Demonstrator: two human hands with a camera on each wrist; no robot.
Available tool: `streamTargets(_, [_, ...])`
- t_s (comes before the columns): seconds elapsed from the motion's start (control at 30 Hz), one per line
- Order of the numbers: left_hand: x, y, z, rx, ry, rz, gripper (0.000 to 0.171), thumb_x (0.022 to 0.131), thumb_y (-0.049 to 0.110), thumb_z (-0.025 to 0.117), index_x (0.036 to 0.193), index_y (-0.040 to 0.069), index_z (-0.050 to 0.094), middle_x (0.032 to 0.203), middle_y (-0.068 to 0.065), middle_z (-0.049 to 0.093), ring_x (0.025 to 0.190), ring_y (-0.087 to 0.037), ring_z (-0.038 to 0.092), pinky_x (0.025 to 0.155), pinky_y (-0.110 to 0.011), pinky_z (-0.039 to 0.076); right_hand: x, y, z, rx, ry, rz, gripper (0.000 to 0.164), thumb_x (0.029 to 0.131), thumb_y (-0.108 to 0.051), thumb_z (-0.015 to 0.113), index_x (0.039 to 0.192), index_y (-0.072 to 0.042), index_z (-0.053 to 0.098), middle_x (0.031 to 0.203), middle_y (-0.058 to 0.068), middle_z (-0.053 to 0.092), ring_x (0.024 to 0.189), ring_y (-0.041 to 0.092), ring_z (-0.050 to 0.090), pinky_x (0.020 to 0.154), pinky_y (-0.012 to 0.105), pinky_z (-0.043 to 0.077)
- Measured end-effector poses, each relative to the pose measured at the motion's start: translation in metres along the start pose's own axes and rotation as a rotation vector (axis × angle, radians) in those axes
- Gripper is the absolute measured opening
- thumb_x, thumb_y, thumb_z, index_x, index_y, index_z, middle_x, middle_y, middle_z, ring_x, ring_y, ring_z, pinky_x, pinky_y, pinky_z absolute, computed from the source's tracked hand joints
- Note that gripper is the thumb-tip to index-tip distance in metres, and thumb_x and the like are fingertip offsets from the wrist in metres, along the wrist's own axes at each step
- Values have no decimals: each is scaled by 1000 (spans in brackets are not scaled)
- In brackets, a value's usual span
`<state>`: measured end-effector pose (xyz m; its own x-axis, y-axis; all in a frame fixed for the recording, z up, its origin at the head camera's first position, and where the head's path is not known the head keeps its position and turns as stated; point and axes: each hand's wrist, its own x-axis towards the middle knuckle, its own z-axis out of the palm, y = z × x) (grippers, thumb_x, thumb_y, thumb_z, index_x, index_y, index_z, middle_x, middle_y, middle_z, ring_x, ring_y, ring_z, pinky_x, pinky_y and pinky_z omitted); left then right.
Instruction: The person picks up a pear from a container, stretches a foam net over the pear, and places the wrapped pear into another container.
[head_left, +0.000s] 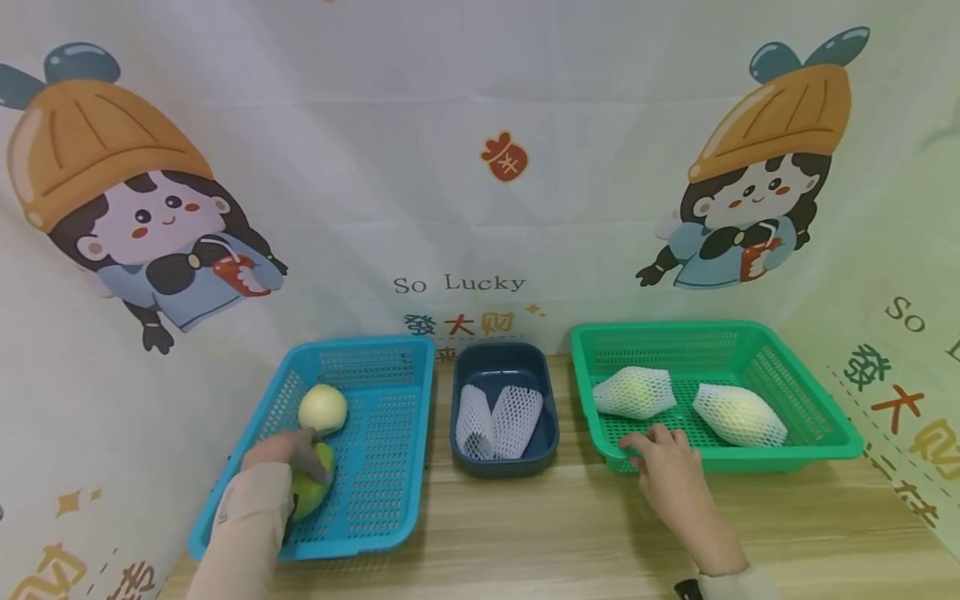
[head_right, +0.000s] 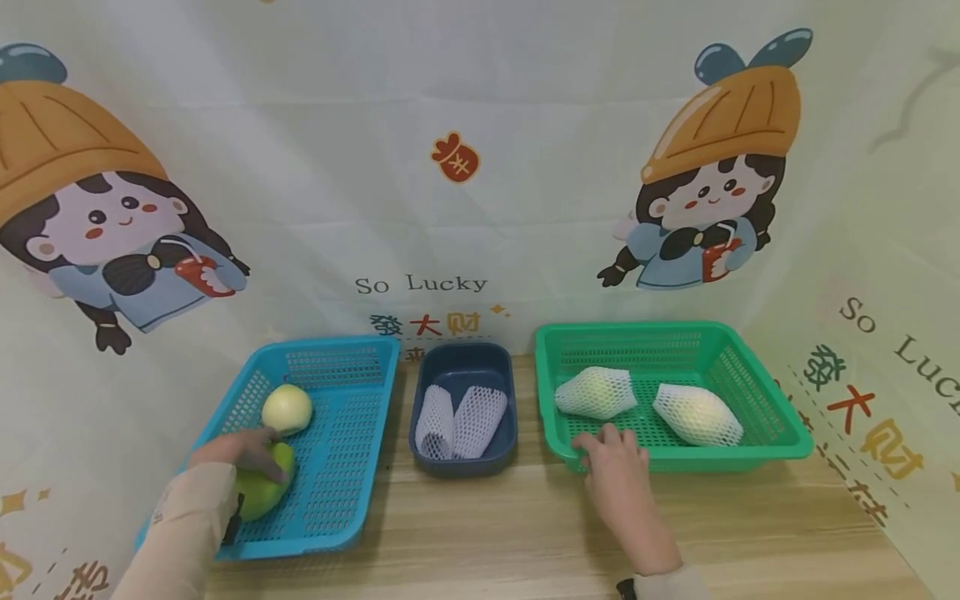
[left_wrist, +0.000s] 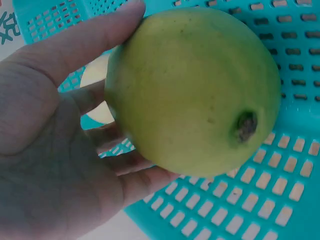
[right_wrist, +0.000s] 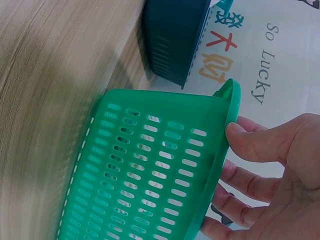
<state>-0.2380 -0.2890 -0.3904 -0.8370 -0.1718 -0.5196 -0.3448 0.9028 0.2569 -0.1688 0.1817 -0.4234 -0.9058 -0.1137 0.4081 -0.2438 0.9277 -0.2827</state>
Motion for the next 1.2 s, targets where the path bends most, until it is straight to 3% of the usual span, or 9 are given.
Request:
streamTargets(0.07, [2, 1, 3, 12, -19, -42, 93, 67, 35, 81, 141, 6, 32, 128, -32, 39, 113, -47, 42, 93, -58, 38, 0, 0, 0, -2, 2, -3, 24, 73, 0, 73, 92, -14, 69, 83, 10, 57, 76, 30, 48, 55, 30, 32])
streamTargets(0.23, [10, -1, 10, 49, -44, -65, 104, 63, 43, 82, 143, 5, 28, 131, -35, 36, 115, -49, 41, 95, -59, 36, 0, -1, 1, 4, 0, -9, 25, 72, 0, 74, 92, -14, 69, 84, 11, 58, 76, 29, 48, 55, 30, 33])
streamTargets(0.47, [15, -3, 13, 16, -49, -40, 104, 64, 40, 81, 142, 1, 25, 128, -35, 37, 112, -45, 44, 89, -56, 42, 1, -1, 2, 4, 4, -12, 24, 73, 0, 73, 92, -14, 69, 84, 10, 58, 75, 29, 48, 55, 30, 32])
streamTargets(0.67, [17, -2, 12, -39, -60, -44, 105, 66, 37, 79, 145, 4, 18, 128, -37, 32, 114, -49, 41, 85, -56, 45, 1, 0, 2, 4, -4, -9, 24, 73, 0, 72, 92, -13, 69, 83, 10, 57, 75, 28, 47, 56, 29, 31])
streamTargets(1.0, [10, 14, 3, 23, -35, 85, 102, 69, 44, 74, 144, 3, 18, 130, -38, 33, 114, -52, 41, 89, -60, 40, 0, 3, 2, -1, -3, -4, 24, 73, 0, 73, 92, -13, 69, 84, 10, 58, 75, 28, 48, 56, 30, 32])
streamTargets(1.2, [5, 32, -7, -8, 11, 198, 95, 73, 38, 72, 142, -1, 21, 118, -29, 45, 100, -40, 50, 74, -49, 50, 0, 4, 1, -3, -9, -5, 24, 73, 0, 73, 93, -13, 69, 85, 10, 59, 76, 29, 48, 56, 30, 32])
